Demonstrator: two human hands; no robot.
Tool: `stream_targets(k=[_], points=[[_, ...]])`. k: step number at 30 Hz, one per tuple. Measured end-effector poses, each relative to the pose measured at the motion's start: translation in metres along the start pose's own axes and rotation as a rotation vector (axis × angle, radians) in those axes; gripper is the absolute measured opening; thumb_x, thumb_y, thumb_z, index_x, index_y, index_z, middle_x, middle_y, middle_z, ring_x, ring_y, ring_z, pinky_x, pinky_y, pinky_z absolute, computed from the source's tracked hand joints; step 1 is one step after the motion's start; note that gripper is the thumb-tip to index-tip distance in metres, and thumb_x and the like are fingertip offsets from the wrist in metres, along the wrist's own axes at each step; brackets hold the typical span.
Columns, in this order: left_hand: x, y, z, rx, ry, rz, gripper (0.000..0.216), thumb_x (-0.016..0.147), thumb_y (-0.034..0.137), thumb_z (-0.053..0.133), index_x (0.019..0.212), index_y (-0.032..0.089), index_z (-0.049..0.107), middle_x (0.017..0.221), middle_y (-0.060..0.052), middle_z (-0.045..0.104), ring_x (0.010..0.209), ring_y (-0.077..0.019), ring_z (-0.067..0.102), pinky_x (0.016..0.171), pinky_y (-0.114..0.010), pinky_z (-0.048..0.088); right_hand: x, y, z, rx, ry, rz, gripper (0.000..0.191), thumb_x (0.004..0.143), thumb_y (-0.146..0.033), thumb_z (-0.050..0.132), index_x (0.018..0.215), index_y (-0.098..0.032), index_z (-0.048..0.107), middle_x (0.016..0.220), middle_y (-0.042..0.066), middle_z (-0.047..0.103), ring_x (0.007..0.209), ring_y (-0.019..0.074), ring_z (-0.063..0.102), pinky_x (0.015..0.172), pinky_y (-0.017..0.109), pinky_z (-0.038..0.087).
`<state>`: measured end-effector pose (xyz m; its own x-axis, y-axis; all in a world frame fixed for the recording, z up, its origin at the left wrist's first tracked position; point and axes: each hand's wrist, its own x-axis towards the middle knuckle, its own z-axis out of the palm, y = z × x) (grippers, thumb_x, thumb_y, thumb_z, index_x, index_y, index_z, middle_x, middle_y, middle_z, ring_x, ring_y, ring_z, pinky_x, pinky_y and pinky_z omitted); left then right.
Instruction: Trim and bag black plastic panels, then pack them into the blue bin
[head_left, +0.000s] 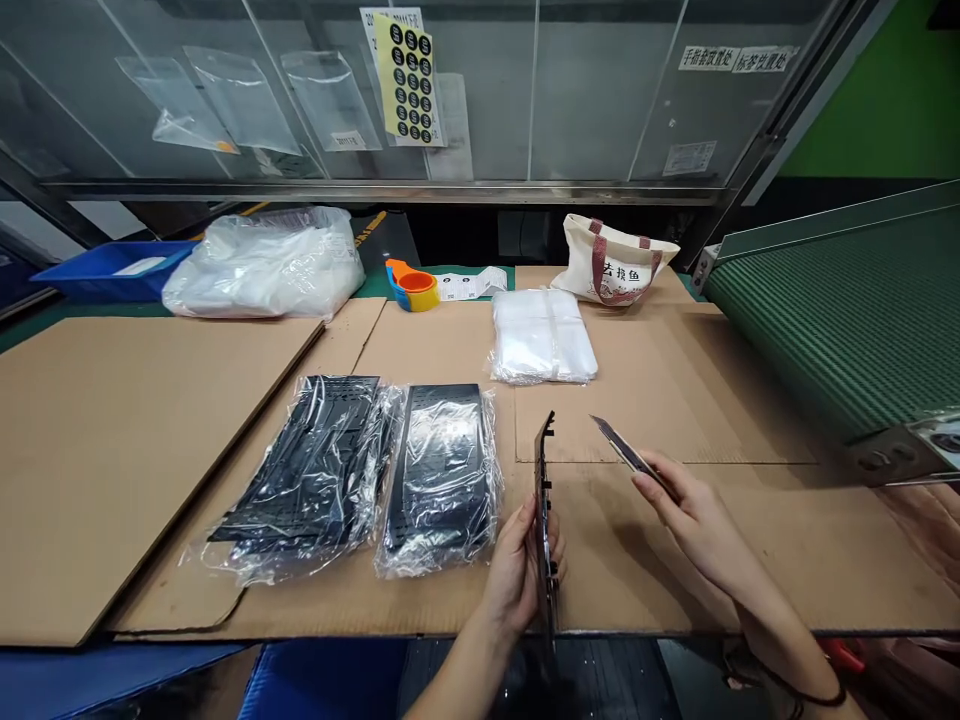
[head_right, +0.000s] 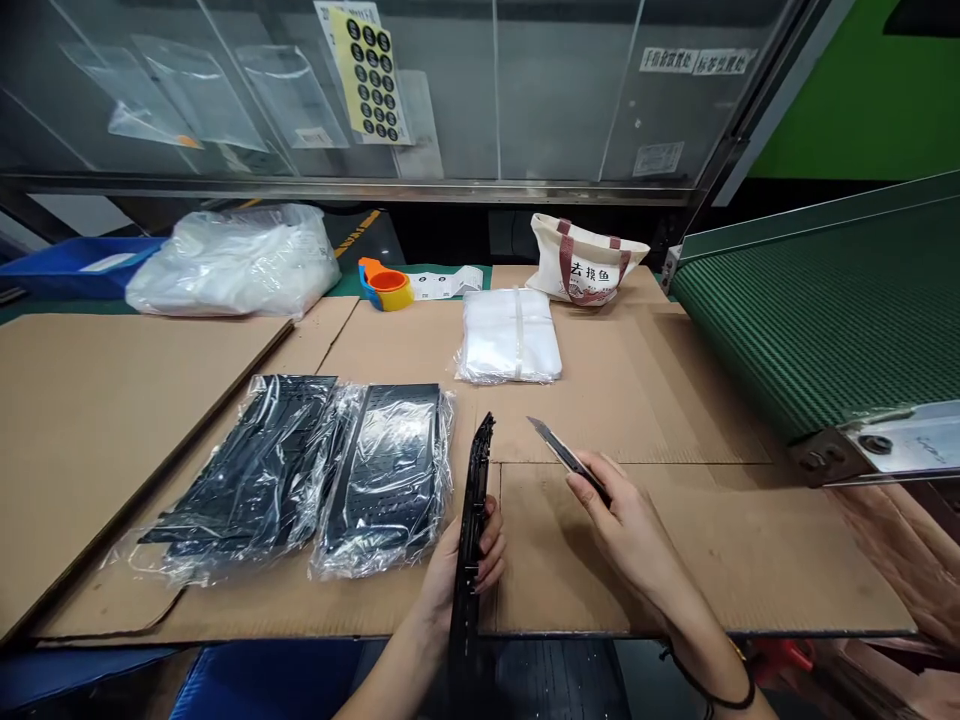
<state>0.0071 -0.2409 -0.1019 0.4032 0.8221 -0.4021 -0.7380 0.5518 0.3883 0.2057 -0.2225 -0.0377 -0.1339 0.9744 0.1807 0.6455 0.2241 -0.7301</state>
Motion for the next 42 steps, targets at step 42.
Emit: stream_targets(k=[42], points=[[0.002, 0.001, -0.003, -0.001, 0.014, 0.0, 0.046, 0.069, 0.052, 0.078, 0.077, 0.019, 0.047, 0.047, 0.01, 0.041, 0.033, -0.0033, 0.026, 0.028, -0.014, 0.017, 0.04, -0.036, -0.017, -0.435, -0.132, -0.361, 0.036, 0.101, -0.035, 0.038, 0.126, -0.024, 0.062, 0.096, 0.004, 0.076, 0.076, 0.0168, 0.07, 0.064, 0.027, 0.05]])
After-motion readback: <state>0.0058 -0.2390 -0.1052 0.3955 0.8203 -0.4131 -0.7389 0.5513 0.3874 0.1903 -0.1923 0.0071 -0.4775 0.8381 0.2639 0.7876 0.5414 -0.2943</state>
